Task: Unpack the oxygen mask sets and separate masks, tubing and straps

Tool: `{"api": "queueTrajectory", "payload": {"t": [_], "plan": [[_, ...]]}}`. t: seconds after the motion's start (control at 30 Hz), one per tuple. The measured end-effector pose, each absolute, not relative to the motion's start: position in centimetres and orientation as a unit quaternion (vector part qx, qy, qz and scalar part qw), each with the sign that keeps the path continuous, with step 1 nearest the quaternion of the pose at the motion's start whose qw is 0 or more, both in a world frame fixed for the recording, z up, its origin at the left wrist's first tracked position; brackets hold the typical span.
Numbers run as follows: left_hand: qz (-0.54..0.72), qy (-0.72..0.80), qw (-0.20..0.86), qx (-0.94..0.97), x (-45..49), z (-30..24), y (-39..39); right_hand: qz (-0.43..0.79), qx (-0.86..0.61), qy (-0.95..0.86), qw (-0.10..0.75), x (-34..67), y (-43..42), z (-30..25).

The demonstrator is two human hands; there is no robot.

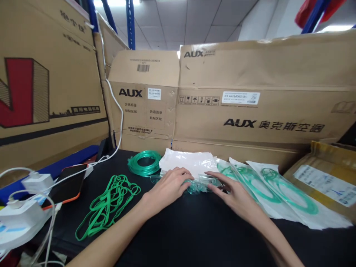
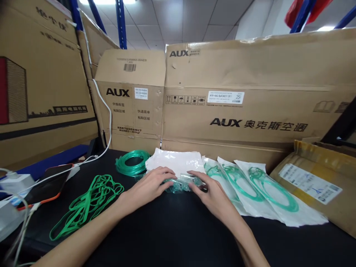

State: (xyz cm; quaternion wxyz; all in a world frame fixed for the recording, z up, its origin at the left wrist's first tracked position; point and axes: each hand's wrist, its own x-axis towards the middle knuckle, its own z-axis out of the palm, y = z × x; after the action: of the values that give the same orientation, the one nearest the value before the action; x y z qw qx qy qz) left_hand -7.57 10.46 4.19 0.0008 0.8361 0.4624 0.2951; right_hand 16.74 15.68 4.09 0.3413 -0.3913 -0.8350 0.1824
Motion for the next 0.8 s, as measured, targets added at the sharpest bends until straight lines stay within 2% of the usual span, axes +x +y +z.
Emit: {"api": "queueTrajectory", "payload": {"t": [0.3,0.8], "plan": [[0.312,0.444,0.043,0.839,-8.8,2.7,11.3,0.163,-0.408,-0.847,0.298,16.7,15.2,3.5],[0.327,0.443,0.031,0.834,-9.1,2.3,11.5,0.124,-0.367,-0.878,0.280,15.3,15.2,2.1]]}}
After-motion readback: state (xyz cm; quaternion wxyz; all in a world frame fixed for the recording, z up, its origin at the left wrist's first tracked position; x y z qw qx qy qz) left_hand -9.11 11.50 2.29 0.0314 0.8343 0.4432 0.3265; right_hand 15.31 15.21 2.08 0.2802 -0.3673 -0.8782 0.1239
